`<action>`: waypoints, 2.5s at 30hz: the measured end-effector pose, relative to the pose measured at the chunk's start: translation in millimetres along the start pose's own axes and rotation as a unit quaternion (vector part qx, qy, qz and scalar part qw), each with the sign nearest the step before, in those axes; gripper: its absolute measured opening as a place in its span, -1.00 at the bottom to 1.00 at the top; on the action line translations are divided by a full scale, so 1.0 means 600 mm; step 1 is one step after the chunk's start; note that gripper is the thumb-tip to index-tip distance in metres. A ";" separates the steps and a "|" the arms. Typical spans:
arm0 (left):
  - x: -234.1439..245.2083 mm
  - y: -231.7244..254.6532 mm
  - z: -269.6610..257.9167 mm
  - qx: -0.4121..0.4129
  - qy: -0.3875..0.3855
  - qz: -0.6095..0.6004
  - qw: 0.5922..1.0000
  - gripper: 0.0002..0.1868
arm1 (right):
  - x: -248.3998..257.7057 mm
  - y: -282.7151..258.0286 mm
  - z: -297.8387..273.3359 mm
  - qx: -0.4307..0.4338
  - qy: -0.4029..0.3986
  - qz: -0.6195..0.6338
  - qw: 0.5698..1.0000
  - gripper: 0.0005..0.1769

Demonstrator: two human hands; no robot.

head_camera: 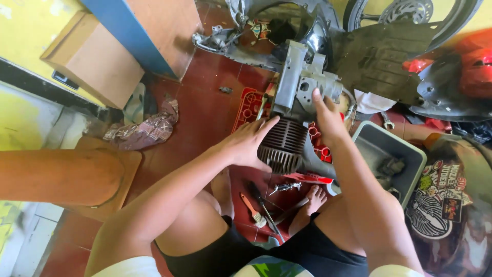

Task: The person is working on a motorcycle engine, using a wrench to loosen and remove bolts. They then use a brush to clean the engine parts and place them in a container.

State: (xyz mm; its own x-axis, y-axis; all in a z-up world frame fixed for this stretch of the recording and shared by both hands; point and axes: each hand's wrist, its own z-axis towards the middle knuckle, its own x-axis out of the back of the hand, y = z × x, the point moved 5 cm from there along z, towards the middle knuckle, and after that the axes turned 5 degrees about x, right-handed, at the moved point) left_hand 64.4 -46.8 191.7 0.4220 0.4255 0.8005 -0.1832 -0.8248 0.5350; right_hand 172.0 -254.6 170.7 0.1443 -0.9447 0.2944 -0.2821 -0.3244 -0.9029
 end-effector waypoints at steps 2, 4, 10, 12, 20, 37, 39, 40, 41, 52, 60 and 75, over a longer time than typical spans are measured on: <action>-0.004 -0.008 0.003 -0.008 0.002 -0.032 0.999 0.55 | -0.012 0.036 0.030 0.002 0.013 0.028 1.000 0.09; 0.000 -0.021 0.017 -0.017 0.014 -0.063 0.998 0.54 | -0.024 0.047 0.064 0.015 0.026 0.052 0.998 0.01; -0.007 -0.032 0.021 -0.037 0.033 -0.097 0.994 0.42 | -0.067 0.006 0.062 -0.035 0.047 0.204 0.977 -0.19; -0.008 -0.035 0.020 -0.073 0.052 -0.098 0.991 0.45 | -0.055 0.041 0.081 -0.008 0.099 0.246 0.964 -0.36; -0.086 -0.074 0.037 -0.137 0.126 -0.025 0.982 0.61 | -0.063 0.010 0.063 -0.067 0.180 0.252 0.948 -0.60; 0.005 -0.174 -0.052 -0.129 0.198 -0.025 0.971 0.45 | -0.210 -0.062 0.044 0.024 0.147 0.267 0.952 -0.58; 0.010 -0.194 -0.059 -0.122 0.202 -0.020 0.972 0.48 | -0.236 -0.044 0.073 0.028 0.141 0.276 0.950 -0.55; 0.008 -0.197 -0.058 -0.114 0.204 -0.014 0.972 0.48 | -0.234 -0.041 0.066 0.028 0.132 0.281 0.950 -0.55; 0.007 -0.204 -0.057 -0.114 0.190 -0.033 0.975 0.47 | -0.236 -0.039 0.063 0.024 0.137 0.258 0.956 -0.46; 0.028 -0.218 -0.073 -0.125 0.175 -0.039 0.976 0.46 | -0.247 -0.037 0.050 0.063 0.102 0.231 0.966 -0.44; 0.035 -0.192 -0.113 -0.069 0.125 -0.031 0.989 0.48 | -0.199 0.070 0.089 0.141 0.032 0.143 0.979 -0.39; 0.030 -0.144 -0.067 -0.009 0.056 0.071 0.996 0.47 | -0.163 -0.068 0.098 0.071 -0.150 -0.027 0.986 -0.51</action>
State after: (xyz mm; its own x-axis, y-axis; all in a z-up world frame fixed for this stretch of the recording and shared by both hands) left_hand 51.9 47.1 170.9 0.2901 0.3443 0.8929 -0.2507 -0.8731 0.4181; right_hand 225.3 -146.0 160.4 0.4354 -0.8628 0.2570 -0.1337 -0.3442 -0.9293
